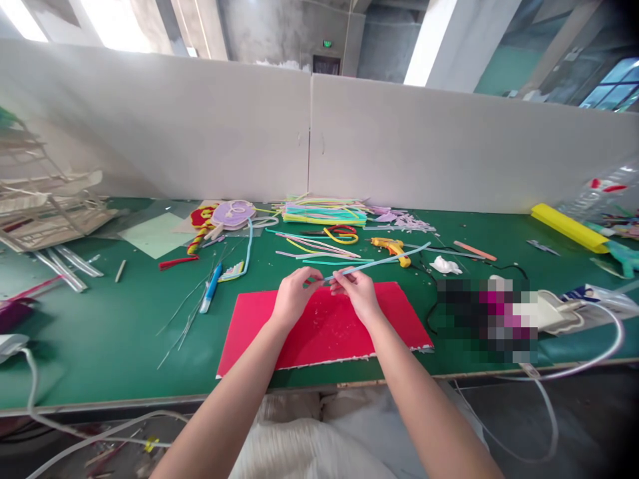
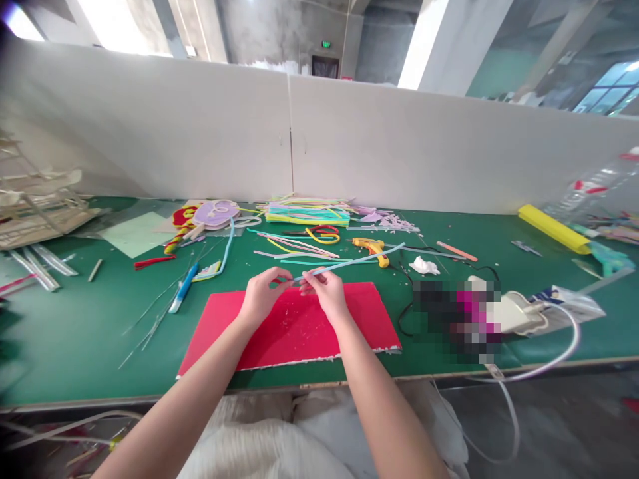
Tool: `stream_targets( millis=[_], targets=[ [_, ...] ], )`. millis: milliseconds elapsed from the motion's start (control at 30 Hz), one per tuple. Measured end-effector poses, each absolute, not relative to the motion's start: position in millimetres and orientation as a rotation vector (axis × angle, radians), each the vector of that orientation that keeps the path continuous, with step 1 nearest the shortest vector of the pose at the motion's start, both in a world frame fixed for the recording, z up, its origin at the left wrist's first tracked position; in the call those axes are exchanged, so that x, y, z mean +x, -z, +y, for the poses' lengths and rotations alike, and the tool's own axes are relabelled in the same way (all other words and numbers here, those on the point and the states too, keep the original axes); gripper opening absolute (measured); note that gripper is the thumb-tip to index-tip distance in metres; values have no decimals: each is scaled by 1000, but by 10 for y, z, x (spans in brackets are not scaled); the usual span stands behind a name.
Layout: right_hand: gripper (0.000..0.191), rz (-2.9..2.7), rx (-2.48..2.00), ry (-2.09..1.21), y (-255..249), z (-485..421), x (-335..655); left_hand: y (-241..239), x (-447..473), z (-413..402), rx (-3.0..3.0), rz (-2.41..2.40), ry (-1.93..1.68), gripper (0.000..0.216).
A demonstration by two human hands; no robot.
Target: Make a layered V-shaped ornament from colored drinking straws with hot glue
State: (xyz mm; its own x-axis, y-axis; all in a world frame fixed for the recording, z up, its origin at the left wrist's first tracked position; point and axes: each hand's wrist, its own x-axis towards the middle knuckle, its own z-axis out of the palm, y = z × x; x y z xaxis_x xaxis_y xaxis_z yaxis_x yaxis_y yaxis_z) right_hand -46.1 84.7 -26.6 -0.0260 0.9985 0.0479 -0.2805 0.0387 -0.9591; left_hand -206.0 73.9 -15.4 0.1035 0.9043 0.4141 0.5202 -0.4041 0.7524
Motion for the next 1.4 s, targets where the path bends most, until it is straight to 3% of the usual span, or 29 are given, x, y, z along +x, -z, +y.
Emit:
stream_targets(
  millis=[600,767,933,1400],
  targets=[
    [31,-1011,-957,-1325,261,838,-451,232,-2090,762,2140,1346,-1291,6],
    [30,-1035,-962,-1312,273,844,-445,222,-2069,755,2251,1212,-1250,27],
    [28,-1080,-963,-1308,274,830,-449,220,-2070,743,2331,1248,-1210,9],
    [28,-1049,-986,-1256,286,837,-429,211,-2086,767,2189,1230,-1437,6]
  ],
)
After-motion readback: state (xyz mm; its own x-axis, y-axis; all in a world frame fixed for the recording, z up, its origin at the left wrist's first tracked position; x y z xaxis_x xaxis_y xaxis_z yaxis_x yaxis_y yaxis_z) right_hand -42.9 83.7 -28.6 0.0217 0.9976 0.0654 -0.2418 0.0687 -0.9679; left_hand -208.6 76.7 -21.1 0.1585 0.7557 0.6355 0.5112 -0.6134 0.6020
